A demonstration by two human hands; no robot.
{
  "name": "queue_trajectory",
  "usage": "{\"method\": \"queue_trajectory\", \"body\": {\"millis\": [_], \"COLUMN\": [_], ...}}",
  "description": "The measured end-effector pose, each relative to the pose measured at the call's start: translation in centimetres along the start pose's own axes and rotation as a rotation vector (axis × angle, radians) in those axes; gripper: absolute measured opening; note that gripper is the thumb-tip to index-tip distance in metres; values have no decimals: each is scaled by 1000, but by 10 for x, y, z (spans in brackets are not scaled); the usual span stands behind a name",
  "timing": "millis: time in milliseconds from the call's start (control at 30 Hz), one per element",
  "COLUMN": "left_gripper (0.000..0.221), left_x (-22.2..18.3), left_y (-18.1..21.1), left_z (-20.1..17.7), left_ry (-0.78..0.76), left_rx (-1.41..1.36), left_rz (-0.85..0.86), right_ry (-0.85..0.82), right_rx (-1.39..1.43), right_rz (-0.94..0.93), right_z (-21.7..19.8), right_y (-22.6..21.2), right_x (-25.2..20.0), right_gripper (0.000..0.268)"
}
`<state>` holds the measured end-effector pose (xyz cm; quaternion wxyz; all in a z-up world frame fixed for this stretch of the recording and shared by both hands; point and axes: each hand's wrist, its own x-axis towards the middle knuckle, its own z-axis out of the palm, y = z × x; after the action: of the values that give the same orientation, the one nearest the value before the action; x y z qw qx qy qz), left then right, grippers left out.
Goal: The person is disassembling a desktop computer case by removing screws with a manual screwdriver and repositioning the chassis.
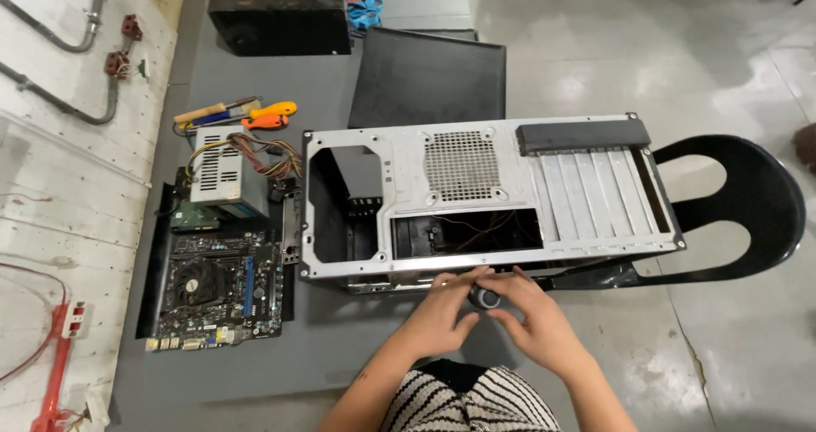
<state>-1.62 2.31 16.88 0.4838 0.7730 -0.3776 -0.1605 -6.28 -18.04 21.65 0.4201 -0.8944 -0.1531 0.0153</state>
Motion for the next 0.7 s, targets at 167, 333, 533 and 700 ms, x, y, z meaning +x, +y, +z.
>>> {"method": "queue_trajectory", "body": {"millis": [167,333,533,700], "left_gripper": [63,58,72,66], "left_x": [0,-3,-2,12], "left_y": [-11,-10,11,-17], "left_z": [-3,4,-18,4], "left_ry": [171,226,-68,11], "left_rx": [-15,114,28,217], "left_rz": [-90,-219,-91,-140], "right_ry": [-64,196,157,83], "right_rx": [36,-109,20,-107], "right_rz": [70,222,419,225], "right_z": [18,58,40,39], "right_y": [-8,3,-17,-26], "right_x": [-3,-5,-11,-10], "right_gripper": [51,58,52,75]}}
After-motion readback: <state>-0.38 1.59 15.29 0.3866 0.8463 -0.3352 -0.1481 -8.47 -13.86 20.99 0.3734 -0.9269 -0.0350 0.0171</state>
